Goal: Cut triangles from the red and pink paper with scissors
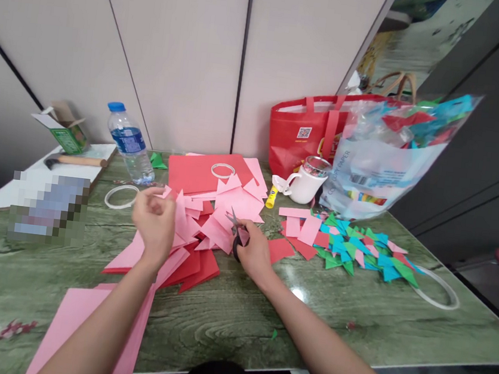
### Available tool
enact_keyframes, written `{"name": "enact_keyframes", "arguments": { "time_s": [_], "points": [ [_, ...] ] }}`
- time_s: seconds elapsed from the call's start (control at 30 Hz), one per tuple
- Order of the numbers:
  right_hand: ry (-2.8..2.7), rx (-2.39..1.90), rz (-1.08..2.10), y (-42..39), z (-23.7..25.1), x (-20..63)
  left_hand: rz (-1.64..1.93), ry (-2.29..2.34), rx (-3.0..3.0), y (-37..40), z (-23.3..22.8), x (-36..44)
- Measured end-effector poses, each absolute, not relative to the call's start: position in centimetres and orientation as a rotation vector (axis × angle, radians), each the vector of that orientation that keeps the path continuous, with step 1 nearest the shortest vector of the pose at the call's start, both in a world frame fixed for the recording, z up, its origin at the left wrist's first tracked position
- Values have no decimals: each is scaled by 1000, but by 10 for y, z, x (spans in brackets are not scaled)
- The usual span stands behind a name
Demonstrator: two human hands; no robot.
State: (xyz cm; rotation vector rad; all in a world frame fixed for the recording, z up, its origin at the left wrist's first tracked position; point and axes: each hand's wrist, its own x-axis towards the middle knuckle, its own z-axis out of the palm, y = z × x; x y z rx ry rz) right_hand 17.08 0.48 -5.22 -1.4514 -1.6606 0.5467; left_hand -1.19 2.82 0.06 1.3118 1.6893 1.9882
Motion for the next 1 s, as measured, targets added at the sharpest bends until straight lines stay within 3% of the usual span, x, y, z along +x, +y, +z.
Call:
{"name": "enact_keyframes", "arguments": {
  "time_s": [0.13,0.27,0.53,0.77,1.0],
  "points": [
    [-1775,-1600,460,3,-49,170,1383,1678,1841,21,-13,1],
    [-1862,-1696,441,3,-45,169,1088,1711,2140,22,-31,4],
    [-1549,-1522,619,5,-44,171,1245,1412,1704,25,-24,5],
    [-946,-1105,1132,10,-39,168,1373,1058,1133,21,-10,13],
    [-707,-1010,1141,7,-31,166,1041,944,1160,7,-14,29]
  ]
}}
